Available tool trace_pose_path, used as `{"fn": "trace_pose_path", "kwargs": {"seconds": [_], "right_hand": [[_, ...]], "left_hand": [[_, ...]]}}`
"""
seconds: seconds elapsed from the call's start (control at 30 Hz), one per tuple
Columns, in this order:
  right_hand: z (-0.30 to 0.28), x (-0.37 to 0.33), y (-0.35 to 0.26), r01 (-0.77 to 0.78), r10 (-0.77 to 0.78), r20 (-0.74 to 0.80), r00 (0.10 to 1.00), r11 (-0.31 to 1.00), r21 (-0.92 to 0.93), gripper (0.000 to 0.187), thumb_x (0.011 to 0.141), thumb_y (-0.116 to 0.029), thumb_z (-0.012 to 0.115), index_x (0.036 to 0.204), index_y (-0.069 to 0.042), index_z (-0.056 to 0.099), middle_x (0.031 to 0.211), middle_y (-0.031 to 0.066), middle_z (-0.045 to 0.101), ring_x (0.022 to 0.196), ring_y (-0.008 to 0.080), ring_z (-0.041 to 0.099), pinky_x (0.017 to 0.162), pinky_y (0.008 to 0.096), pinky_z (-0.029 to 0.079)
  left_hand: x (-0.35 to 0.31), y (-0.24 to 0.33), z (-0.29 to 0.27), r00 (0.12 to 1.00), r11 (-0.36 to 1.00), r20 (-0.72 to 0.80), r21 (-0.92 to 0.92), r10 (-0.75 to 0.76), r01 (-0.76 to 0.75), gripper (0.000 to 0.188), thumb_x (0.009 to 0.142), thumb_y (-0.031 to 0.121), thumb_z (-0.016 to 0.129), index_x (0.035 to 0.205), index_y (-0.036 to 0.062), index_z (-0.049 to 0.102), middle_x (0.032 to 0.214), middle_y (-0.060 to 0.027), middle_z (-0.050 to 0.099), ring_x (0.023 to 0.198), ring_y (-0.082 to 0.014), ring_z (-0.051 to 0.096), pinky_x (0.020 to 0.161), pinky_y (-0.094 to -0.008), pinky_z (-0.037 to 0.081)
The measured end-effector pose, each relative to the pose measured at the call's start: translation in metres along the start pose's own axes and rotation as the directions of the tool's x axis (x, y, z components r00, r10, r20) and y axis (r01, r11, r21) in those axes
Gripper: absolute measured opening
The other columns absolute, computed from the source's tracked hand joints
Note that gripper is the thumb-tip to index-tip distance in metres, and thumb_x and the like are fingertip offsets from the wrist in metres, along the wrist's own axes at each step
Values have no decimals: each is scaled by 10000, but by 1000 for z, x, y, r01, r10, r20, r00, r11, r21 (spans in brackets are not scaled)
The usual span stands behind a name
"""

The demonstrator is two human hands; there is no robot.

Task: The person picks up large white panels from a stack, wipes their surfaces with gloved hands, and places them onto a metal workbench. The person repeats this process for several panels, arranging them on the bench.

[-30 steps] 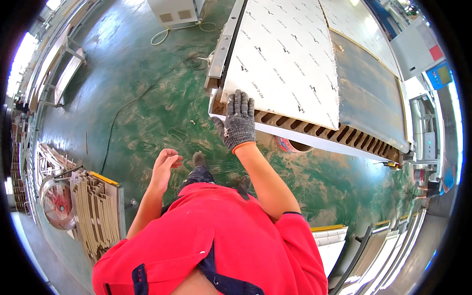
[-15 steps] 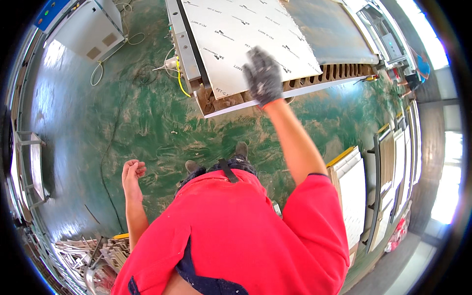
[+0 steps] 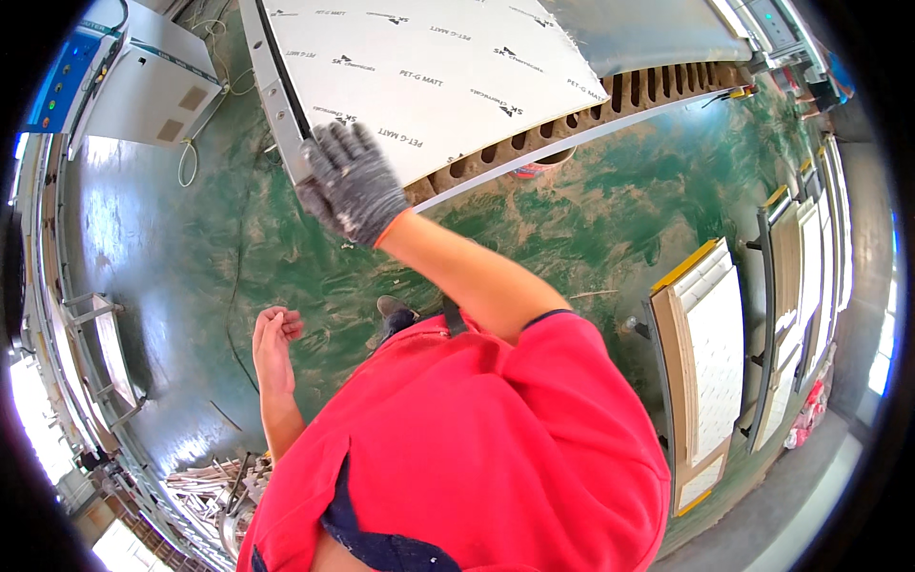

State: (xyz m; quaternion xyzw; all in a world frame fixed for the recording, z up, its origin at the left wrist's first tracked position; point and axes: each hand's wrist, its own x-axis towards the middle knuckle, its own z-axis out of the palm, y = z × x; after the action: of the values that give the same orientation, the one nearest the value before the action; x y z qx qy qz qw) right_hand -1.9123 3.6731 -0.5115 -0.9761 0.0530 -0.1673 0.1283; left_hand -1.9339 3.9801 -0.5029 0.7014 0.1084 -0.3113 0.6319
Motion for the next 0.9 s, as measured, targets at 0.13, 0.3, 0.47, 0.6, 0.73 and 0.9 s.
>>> {"fn": "trace_pose_path", "kwargs": {"seconds": [0.13, 0.3, 0.47, 0.6, 0.73, 0.9], "right_hand": [[-33, -20, 155, -263, 260, -49, 964, 914, -309, 635, 1043, -464, 318, 1497, -25, 382, 1591, 196, 313, 1473, 393, 279, 1224, 523, 125], [-106, -46, 296, -461, 332, -337, 881, 763, -453, 606, 1018, -486, 394, 1425, -49, 495, 1510, 163, 457, 1429, 333, 369, 1220, 492, 152], [-14, -16, 116, -107, 110, -8, 994, 951, -288, 665, 1004, -483, 370, 1480, -20, 415, 1559, 202, 369, 1478, 369, 271, 1235, 524, 91], [-26, -8, 59, 88, -99, 35, 994, 967, 240, 671, 993, -464, 374, 1483, -6, 402, 1566, 228, 346, 1483, 395, 252, 1236, 543, 97], [-40, -24, 186, -113, 81, -117, 990, 947, -299, 548, 982, -435, 471, 1390, -69, 500, 1444, 149, 488, 1355, 348, 410, 1161, 493, 231], [-186, -122, 484, -760, 499, -596, 629, 557, -336, 480, 971, -453, 518, 1148, -34, 670, 1128, 128, 697, 1042, 297, 655, 925, 412, 495]], "left_hand": [[-4, 1, 28, 1000, 1000, -12, -13, -5, 5, 186, 990, 192, 527, 1084, 43, 587, 997, -94, 664, 877, -168, 608, 818, -305, 473], [-13, -9, 52, 997, 997, -68, -71, -24, 19, 157, 990, 154, 529, 1065, 36, 598, 989, -91, 679, 864, -153, 616, 822, -302, 478], [-10, 5, 92, 999, 998, -31, -69, -16, 14, 165, 993, 159, 524, 1069, 33, 598, 993, -95, 676, 869, -160, 617, 819, -304, 475], [-7, 30, 112, 998, 999, 35, 11, 46, -47, 178, 999, 169, 522, 1082, 29, 595, 1013, -102, 671, 878, -168, 620, 820, -304, 473], [-16, 22, 104, 999, 999, -5, 17, 48, -48, 189, 1006, 180, 518, 1097, 32, 592, 1022, -107, 666, 885, -174, 622, 820, -303, 473], [-30, -2, 75, 1000, 999, -15, -50, 8, -9, 191, 1008, 182, 515, 1101, 36, 594, 1010, -104, 667, 885, -173, 623, 813, -303, 475]]}}
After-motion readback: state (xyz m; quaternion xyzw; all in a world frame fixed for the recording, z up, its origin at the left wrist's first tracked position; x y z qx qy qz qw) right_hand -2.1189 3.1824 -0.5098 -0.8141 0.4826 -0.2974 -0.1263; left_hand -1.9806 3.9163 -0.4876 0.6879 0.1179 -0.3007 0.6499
